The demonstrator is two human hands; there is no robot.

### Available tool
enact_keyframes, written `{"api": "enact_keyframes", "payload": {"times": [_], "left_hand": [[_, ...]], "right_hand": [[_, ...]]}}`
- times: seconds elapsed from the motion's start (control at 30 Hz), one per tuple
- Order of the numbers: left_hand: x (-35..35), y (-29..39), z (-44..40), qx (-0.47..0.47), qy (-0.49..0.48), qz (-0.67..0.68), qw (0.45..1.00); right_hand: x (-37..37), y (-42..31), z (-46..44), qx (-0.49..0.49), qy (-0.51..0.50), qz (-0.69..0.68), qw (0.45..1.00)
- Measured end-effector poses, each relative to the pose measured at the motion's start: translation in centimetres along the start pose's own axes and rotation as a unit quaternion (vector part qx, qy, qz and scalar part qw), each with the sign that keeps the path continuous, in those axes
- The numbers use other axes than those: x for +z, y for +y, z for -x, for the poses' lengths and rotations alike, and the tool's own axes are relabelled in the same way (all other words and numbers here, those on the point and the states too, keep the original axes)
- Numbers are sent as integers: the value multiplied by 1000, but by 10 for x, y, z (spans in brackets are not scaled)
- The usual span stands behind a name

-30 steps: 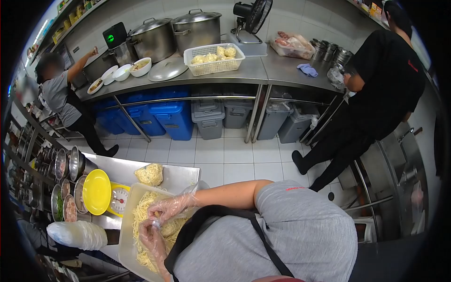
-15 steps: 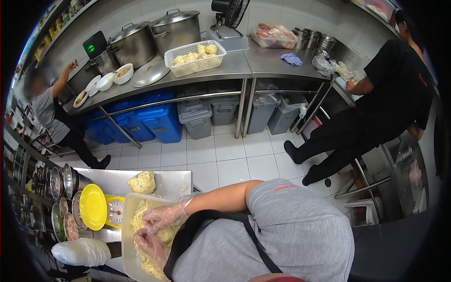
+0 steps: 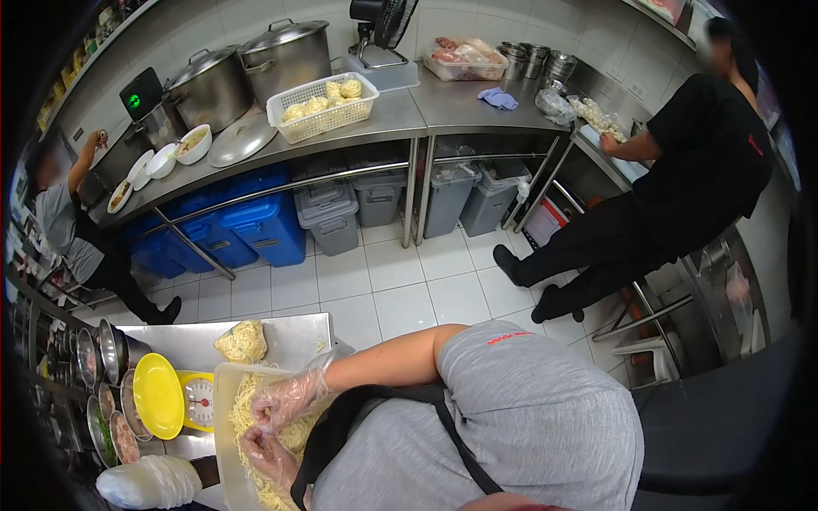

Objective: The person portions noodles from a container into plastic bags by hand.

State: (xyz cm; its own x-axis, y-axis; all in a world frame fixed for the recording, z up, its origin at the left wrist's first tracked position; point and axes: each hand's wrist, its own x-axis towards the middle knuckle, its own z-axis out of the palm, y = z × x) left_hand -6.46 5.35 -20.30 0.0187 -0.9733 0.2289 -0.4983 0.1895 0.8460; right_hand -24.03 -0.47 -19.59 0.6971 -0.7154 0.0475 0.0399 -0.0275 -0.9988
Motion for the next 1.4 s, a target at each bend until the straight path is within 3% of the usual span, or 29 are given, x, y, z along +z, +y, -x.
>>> {"api": "enact_keyframes", "payload": {"times": [0.23,0.3,0.33,0.4,0.43,0.5,0.63,0.67,0.77,0.83,0.87,0.93,0.97,1.03,1.1,1.17,1.27,1.3,1.33,1.37,1.4], "left_hand": [[3,-22,-1,2,42,-7,999],[1,-34,-5,-38,45,51,997],[3,-34,-3,-38,42,51,997],[6,-33,1,-17,65,173,983],[4,-33,0,-17,63,173,983],[-1,-33,0,10,30,48,998],[5,-72,-5,57,82,33,994],[6,-81,-6,76,85,78,990],[-4,-62,-3,66,108,165,978],[2,-27,-3,44,119,221,967],[1,1,-2,28,147,252,956],[-8,3,-6,3,191,321,928],[-10,-5,-3,5,205,315,926],[-17,2,-1,-29,221,212,951],[-18,13,-1,-42,238,219,945],[-18,10,-2,-61,217,209,952],[-13,-8,-2,-45,224,189,955],[-11,-8,-2,-35,218,175,959],[-8,-11,-3,-37,233,179,955],[-10,-16,-2,-37,241,175,954],[-13,-23,-1,-31,221,145,964]], "right_hand": [[0,14,-6,-28,-19,12,999],[3,16,-7,-134,47,170,975],[3,16,-5,-133,50,169,975],[4,13,1,-169,73,264,947],[5,12,-1,-169,75,263,947],[6,7,-2,-163,12,237,958],[8,1,8,-78,-22,311,947],[6,10,7,-143,3,336,931],[5,-4,4,-187,-11,304,934],[5,-26,13,-41,30,180,982],[4,-28,15,-48,13,178,983],[-1,-27,16,-51,72,-104,991],[-5,-20,13,-52,57,-104,992],[-10,-15,6,-20,202,-252,946],[-30,-40,13,-30,96,-461,882],[-64,-21,5,-48,129,-552,822],[-141,-83,10,-128,267,-494,817],[-178,-98,10,-198,266,-491,806],[-223,-110,1,-294,273,-513,759],[-271,-121,-1,-417,226,-432,767],[-304,-132,-2,-419,345,-381,748]]}}
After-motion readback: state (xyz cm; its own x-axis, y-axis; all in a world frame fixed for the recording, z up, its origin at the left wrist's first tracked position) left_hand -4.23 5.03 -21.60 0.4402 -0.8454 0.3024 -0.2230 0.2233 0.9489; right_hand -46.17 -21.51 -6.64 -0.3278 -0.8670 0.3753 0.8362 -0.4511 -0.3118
